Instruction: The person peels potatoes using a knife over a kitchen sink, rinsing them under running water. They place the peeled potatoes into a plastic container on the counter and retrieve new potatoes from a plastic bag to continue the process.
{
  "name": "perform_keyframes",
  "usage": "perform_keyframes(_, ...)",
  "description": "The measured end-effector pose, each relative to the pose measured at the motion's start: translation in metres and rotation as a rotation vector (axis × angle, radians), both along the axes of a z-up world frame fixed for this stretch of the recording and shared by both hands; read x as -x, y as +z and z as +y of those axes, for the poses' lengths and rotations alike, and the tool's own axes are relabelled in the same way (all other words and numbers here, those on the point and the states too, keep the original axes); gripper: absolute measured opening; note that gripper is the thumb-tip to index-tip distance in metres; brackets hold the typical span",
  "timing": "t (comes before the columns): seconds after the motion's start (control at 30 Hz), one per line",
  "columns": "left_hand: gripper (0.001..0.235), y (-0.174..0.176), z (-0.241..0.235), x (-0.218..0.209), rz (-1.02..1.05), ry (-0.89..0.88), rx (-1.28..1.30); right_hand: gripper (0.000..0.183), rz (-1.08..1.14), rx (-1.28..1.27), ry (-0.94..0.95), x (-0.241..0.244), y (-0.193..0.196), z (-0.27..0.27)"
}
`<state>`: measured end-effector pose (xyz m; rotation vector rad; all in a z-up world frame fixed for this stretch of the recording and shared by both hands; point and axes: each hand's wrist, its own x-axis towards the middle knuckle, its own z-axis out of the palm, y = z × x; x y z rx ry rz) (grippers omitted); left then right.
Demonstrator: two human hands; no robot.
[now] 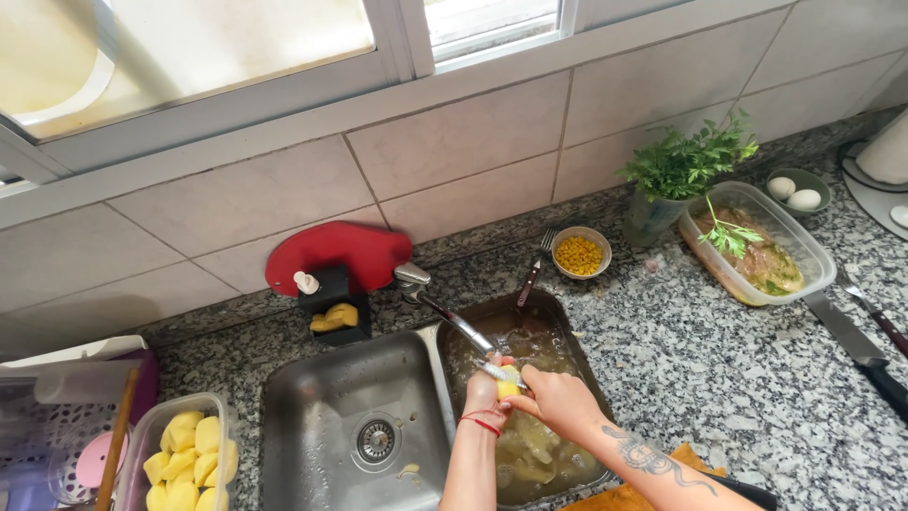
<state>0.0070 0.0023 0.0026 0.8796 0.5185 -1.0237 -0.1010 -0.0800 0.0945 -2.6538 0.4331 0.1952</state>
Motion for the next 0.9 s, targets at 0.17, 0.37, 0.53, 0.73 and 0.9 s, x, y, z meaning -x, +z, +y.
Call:
perform_keyframes(0.17, 0.016, -0.018, -0.001, -0.001, 0.064, 0.212, 0.036, 0.038, -0.102, 0.009, -0.002, 0.002, 0.01, 0.009)
perform_keyframes(0.37, 0.022, 0.002, 0.006, 0.0, 0.13, 0.135, 0.047, 0.045, 0.099, -0.298, -0.233, -0.001, 0.043, 0.006)
perform_keyframes(0.53, 0.06, -0.023, 0.009, 0.0, 0.133, -0.222, 0.247, 0.055, 0.054, -0.078, -0.07, -0.003, 0.034, -0.001)
perform_keyframes(0.73, 0.01, -0.005, -0.006, 0.01, 0.123, 0.206, 0.058, 0.054, 0.052, -0.05, -0.03, -0.003, 0.021, -0.001)
perform_keyframes(0.9, 0.009, -0.075, -0.013, 0.003, 0.149, 0.397, 0.235, 0.041, -0.053, -0.051, 0.005, 0.0, 0.006, 0.005)
